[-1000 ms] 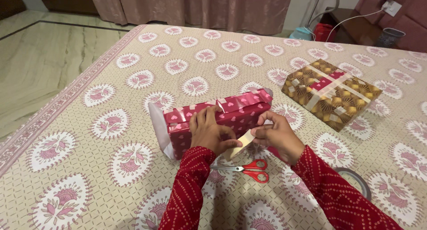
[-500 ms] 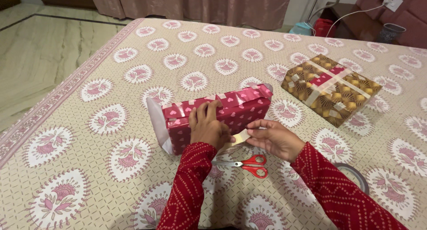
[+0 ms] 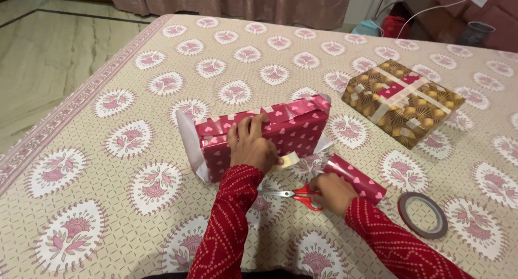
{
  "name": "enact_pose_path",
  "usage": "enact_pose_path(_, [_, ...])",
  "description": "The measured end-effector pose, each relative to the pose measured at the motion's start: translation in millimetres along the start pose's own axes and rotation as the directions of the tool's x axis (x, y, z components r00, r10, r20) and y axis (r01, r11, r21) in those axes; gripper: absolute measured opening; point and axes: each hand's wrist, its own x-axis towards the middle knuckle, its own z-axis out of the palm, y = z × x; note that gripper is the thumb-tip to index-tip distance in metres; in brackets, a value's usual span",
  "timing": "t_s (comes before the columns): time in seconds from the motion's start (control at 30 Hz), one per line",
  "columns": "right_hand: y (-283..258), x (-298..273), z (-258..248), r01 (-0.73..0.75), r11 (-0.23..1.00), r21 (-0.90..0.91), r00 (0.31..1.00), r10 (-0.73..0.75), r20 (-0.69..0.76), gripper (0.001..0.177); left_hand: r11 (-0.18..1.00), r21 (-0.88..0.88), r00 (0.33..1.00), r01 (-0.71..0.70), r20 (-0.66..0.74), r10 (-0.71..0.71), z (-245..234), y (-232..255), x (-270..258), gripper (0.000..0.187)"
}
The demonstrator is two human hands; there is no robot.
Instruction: The person wraps a rectangular gift box with red heart-patterned wrapping paper on a patterned tablecloth. They fold the paper edges, apply clear adhesive tape to secure the folds, and use scissors to cut tape as needed. A second wrapped gift sits nearby.
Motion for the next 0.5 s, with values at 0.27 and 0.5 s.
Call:
enact_pose_path(0.27, [-3,-8,-1,0.106,0.930,-0.353,0.991,-0.128,-0.038,0.026,1.000,0.012,1.000,0.022,0.003,-0.022,2,2,-1,0.022])
enact_pose_path(0.5, [75,-4,-13,0.199,0.979,0.034,0.978,-0.200,0.058,0.014,0.998,0.015,0.998,0.057,0.002,-0.057,-2,8,0,0.022])
